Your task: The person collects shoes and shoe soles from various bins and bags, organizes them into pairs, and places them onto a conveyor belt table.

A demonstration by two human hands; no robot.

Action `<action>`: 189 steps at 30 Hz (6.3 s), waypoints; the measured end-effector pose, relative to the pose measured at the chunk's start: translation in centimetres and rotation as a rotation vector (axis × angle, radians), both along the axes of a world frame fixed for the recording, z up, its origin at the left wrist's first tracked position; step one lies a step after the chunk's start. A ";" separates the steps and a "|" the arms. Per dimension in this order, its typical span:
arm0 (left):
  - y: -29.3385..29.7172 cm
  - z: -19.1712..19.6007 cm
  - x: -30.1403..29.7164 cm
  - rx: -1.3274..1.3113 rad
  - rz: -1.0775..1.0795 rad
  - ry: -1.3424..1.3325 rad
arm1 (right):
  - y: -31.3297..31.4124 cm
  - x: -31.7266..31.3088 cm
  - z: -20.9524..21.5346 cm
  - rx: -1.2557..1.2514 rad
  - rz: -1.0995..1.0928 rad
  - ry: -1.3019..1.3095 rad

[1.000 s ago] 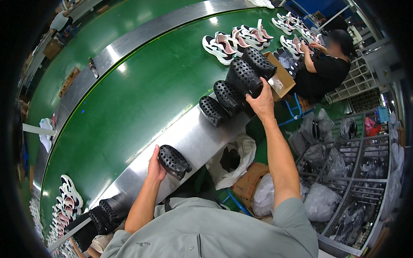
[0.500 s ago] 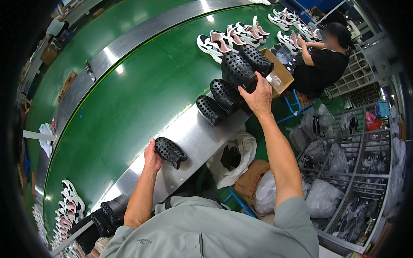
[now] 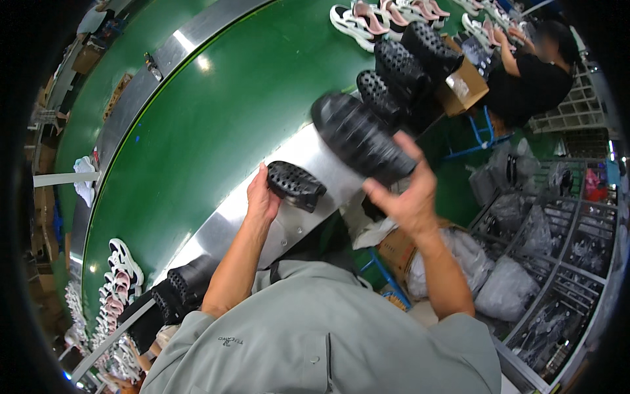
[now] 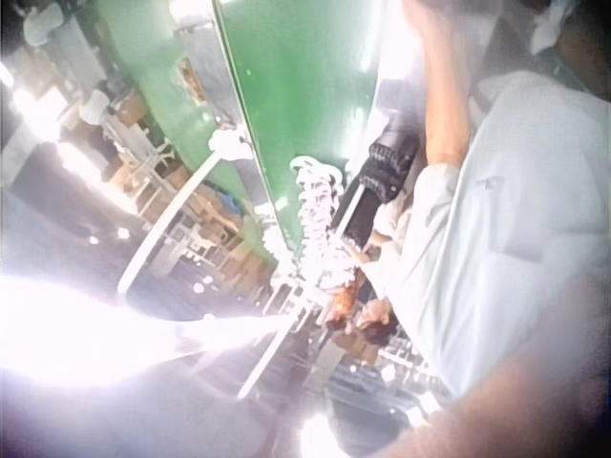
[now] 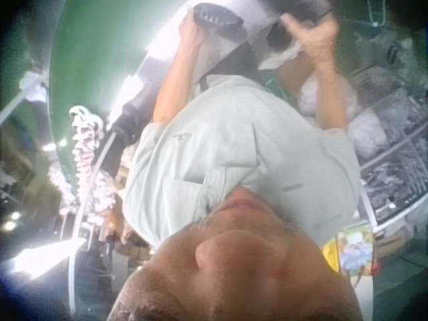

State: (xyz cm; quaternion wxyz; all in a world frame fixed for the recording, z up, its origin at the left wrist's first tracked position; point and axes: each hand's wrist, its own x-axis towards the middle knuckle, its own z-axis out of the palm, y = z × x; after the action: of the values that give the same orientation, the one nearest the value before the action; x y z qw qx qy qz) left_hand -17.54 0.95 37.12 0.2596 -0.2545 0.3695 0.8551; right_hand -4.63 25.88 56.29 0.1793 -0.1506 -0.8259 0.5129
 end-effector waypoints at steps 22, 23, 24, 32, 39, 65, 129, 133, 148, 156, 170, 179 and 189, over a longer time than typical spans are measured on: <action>4.1 3.1 22.1 -0.240 -0.945 0.038 | -11.7 32.1 -14.5 -0.781 -0.239 -0.273; 3.6 3.0 22.5 -0.183 -0.988 0.038 | -11.4 32.7 -15.0 -1.005 -0.260 -0.254; 3.1 2.9 23.1 -0.125 -1.026 0.035 | -11.7 33.0 -16.0 -1.026 -0.252 -0.255; 0.5 -3.8 25.7 -0.258 -0.963 -0.054 | -13.2 30.9 -24.5 -1.537 -0.072 -0.316; -1.4 -17.2 24.8 -0.557 -0.908 0.035 | -14.0 25.4 -45.2 -1.670 -0.113 -0.523; -8.8 -20.1 28.5 -1.462 -2.077 0.632 | -13.9 27.1 -63.7 -0.151 -0.026 -0.988; -40.7 -5.7 93.3 -0.912 0.556 -1.264 | -86.6 46.4 -38.0 0.894 2.472 -0.428; -37.6 -3.1 98.5 -0.591 0.476 -1.376 | -91.7 49.5 -35.0 1.275 2.502 -0.505; -55.8 -10.1 105.9 -0.738 1.255 -1.209 | -117.1 82.5 -30.8 1.206 3.243 0.531; -70.1 -8.2 116.8 -0.666 1.962 -1.152 | -124.7 108.5 -27.1 0.796 3.531 0.846; -80.4 -24.2 134.1 -1.267 2.138 -1.628 | -128.1 150.3 -50.3 -0.089 3.329 2.332; -80.4 -35.8 148.0 -0.990 1.709 -1.750 | -122.0 165.5 -49.7 -0.829 3.208 2.217; -78.1 -31.8 149.9 -0.857 2.139 -2.389 | -113.5 163.0 -41.4 -0.303 3.441 2.135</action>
State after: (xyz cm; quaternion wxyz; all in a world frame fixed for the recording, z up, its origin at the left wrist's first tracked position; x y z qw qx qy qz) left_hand 132.40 -77.14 5.32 0.3724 0.8945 0.1623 0.1865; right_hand 158.38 -87.64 14.92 0.0900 -0.9237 -0.3707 -0.0348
